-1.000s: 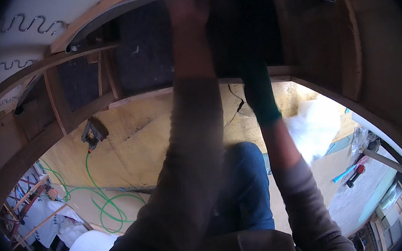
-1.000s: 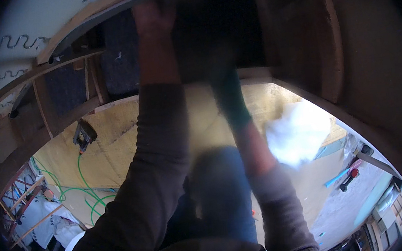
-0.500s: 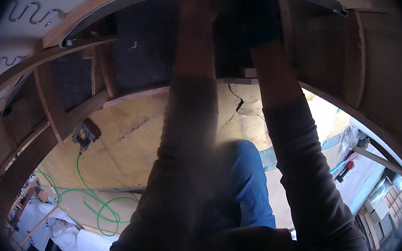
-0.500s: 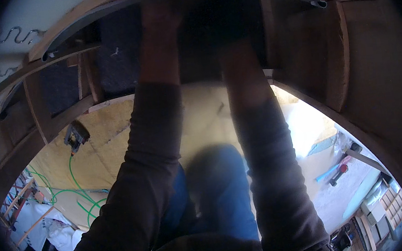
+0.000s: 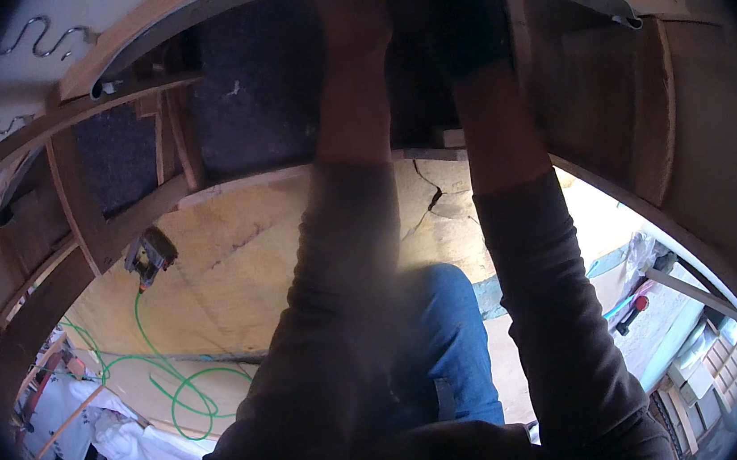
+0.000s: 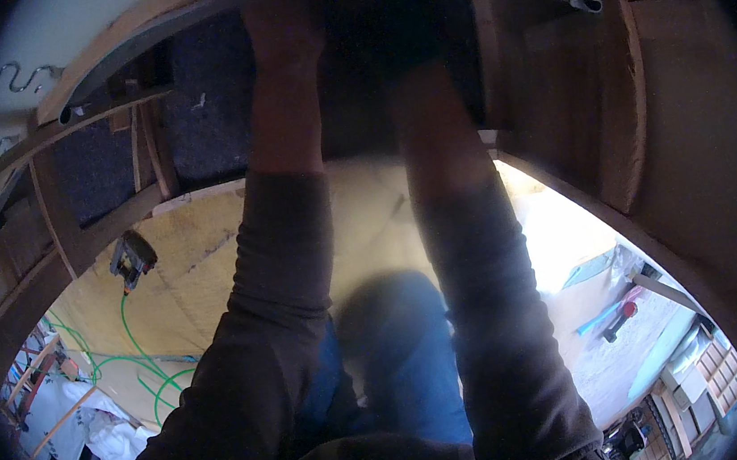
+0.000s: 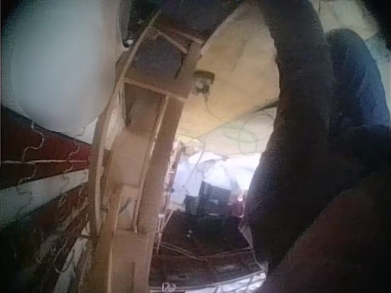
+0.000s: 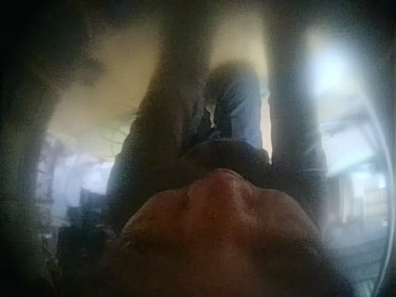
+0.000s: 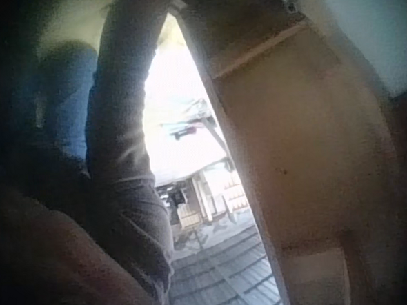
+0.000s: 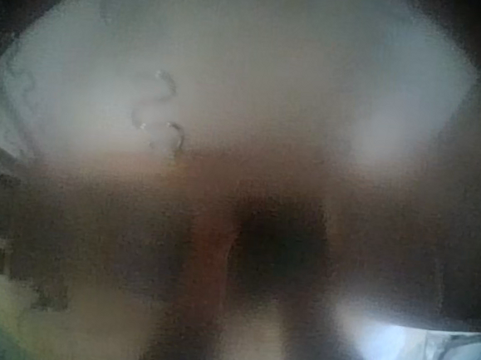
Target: The person kneels and uses a pneumatic staple gun to attach a dark fabric layer to the underside of a wooden chair frame. They then place a tufted gray cushion on the floor, smooth it, and return to staple the fabric to the frame.
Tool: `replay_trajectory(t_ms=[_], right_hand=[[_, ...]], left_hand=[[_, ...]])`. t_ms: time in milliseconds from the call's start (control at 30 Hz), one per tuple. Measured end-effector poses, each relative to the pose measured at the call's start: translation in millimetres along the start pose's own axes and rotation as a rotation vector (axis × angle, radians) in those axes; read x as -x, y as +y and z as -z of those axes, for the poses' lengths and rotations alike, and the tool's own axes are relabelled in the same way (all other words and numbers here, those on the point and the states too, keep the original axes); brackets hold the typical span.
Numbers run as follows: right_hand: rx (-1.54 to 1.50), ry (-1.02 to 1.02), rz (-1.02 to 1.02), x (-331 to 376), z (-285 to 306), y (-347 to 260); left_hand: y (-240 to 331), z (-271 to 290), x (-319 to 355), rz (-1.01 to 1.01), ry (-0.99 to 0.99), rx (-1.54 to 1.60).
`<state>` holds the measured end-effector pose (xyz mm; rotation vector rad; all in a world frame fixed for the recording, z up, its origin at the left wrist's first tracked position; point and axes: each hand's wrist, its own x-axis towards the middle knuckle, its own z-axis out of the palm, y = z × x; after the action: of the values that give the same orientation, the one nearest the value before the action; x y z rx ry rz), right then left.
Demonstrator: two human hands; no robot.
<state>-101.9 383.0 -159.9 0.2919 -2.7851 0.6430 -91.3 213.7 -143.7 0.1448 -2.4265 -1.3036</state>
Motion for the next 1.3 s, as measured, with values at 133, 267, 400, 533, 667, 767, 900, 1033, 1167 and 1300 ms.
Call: replay_trajectory(t_ms=[133,267,400,533,667,767,900,1033,1167,1300], right_hand=[[0.012,0.006,0.008,-2,-5,-2],[0.036,-0.026,0.056,15,5,-6],[0.091,-0.137,0.123,33,12,-6],[-0.102,0.01,0.021,45,-1,-7],[-0.058,0.192,0.094,51,-13,-10],[0.05,0.242,0.241,57,-8,-13],[0.091,0.25,0.34,61,-2,-20],[0.085,0.181,0.297,61,-7,-13],[0.153,0.162,0.372,70,-15,7],[0.048,0.219,0.368,82,-23,17]], left_hand=[[0,1,-1,0.009,0.002,0.013],[1,3,-2,0.016,0.004,0.021],[0,4,-4,0.015,0.003,0.019],[0,3,-7,0.016,0.001,0.018],[2,1,-10,0.021,0.003,0.019],[2,0,-12,0.026,0.004,0.016],[1,1,-15,0.023,0.002,0.017],[-1,4,-16,0.02,0.0,0.016],[-2,8,-14,0.021,-0.002,0.026],[-3,10,-11,0.019,-0.007,0.033]])
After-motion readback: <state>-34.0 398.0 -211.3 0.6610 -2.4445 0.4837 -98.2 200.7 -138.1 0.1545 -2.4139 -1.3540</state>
